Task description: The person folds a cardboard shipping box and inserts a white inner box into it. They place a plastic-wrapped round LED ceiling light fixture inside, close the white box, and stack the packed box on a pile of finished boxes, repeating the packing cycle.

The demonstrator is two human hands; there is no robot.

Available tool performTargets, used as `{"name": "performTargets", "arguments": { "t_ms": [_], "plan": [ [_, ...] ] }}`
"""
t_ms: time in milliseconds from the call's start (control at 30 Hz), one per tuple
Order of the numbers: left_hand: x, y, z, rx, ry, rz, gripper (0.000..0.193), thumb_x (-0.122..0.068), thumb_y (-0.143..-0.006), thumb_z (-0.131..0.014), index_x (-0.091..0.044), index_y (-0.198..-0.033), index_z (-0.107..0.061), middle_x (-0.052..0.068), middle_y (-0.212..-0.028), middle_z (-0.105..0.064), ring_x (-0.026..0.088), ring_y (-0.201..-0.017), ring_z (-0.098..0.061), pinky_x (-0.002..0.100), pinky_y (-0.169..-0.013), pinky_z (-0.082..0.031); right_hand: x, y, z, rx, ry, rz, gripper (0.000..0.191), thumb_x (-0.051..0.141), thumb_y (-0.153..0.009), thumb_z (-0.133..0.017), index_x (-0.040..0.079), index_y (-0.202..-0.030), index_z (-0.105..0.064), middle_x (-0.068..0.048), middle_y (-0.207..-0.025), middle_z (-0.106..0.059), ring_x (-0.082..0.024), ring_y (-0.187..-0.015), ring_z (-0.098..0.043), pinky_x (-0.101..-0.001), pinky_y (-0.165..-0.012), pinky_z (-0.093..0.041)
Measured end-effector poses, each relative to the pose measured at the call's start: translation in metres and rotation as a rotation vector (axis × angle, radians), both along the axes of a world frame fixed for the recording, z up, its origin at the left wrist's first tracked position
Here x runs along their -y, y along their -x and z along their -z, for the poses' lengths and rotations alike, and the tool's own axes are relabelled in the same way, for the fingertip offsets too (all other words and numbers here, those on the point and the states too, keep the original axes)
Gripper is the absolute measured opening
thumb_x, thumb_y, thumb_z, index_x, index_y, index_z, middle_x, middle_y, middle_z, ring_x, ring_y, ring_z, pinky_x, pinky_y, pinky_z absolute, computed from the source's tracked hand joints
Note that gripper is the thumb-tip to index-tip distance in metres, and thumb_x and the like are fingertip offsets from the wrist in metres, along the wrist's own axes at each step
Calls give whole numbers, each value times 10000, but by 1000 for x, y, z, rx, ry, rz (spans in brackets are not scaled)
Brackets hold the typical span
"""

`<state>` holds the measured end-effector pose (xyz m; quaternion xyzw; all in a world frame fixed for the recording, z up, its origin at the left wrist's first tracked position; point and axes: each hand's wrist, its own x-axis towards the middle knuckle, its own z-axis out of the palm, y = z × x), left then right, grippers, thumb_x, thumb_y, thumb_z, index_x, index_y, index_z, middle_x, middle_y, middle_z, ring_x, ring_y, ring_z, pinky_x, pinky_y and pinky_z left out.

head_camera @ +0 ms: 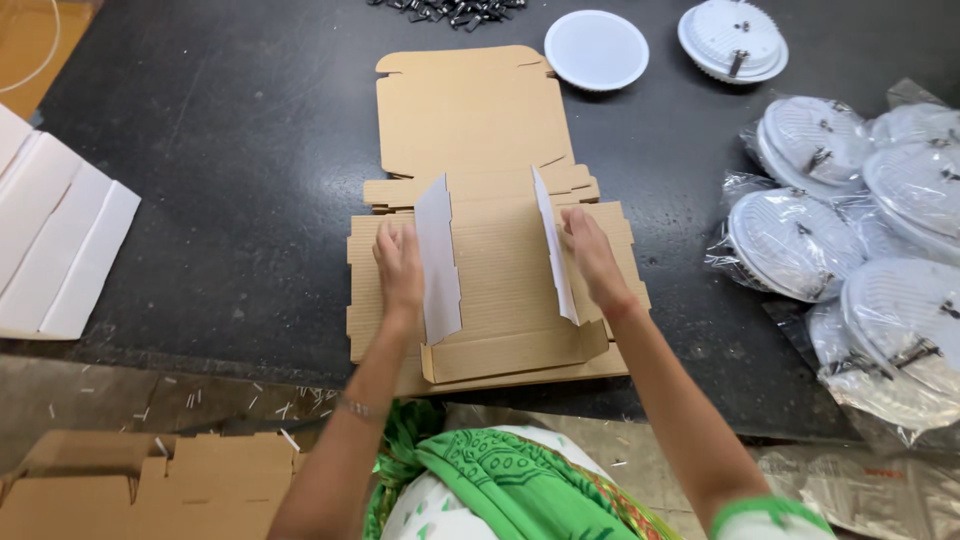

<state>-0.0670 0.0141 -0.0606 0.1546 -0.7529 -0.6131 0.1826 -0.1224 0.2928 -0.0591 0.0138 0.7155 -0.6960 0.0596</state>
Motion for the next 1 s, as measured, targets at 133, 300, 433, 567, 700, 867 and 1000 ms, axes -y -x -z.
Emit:
{"name": "performTargets", "arguments": {
  "t_ms": [133, 300, 433, 567, 700, 867, 1000],
  "plan": [
    [5, 42, -2, 153, -358, -18, 503, -360, -1055, -572, 35, -1351, -471, 123, -1086, -632, 184, -969, -557, 403, -905, -512, 6, 40, -7, 143, 314, -19, 332, 318, -1091, -529, 19, -1237, -532, -54, -1169, -580, -150, -1069, -544, -305, -923, -454],
    [2, 41, 3, -102, -600, 168, 379, -179, -978, -680, 51, -1253, -556, 117, -1131, -639, 208, -1007, -603, 394, -910, -517, 11, 29, -2, 117, 370, -18, 211, 161, -1030, -637, 14, -1172, -582, -90, -1100, -598, -117, -877, -602, -280, -749, -534],
    [-2, 34, 14, -111, 227, 8, 484, -194, -974, -616, -12, -1411, -515, 155, -1321, -545, 291, -1154, -535, 441, -1017, -459, 25, 14, 7, -120, 210, 75, 461, 91, -953, -688, -54, -1287, -405, -89, -1231, -610, -134, -1005, -605, -269, -853, -562],
    [0, 31, 16, -37, 726, 92, 527, -260, -1007, -542, -50, -1490, -529, 123, -1444, -542, 343, -1196, -466, 474, -1058, -400, 32, 10, 16, -297, -465, 137, 646, 162, -978, -625, 21, -1553, -367, -146, -1272, -519, -240, -1068, -504, -347, -911, -491],
    [8, 32, 6, -49, 920, 217, 553, -349, -1010, -570, -8, -1446, -556, 135, -1429, -549, 332, -1148, -478, 466, -1016, -419, 38, 12, 21, -418, -1084, 49, 554, 313, -1048, -590, 76, -1532, -463, -176, -1354, -471, -349, -1087, -447, -468, -989, -394],
    [7, 41, -3, -245, 1024, 318, 462, -330, -997, -573, -22, -1337, -628, 142, -1347, -612, 318, -1130, -524, 441, -994, -457, 43, 16, 18, -497, -1241, -94, 573, 443, -1017, -570, 50, -1433, -542, -127, -1277, -534, -323, -1142, -486, -436, -963, -421],
    [6, 64, -7, -322, 818, 315, 264, -279, -1013, -564, -67, -1004, -721, 137, -1168, -698, 360, -1051, -595, 439, -912, -508, 29, 37, 5, -558, -965, -102, 398, 394, -1028, -575, 90, -1261, -685, -133, -1241, -622, -305, -1216, -532, -388, -1046, -440]
  ]
}}
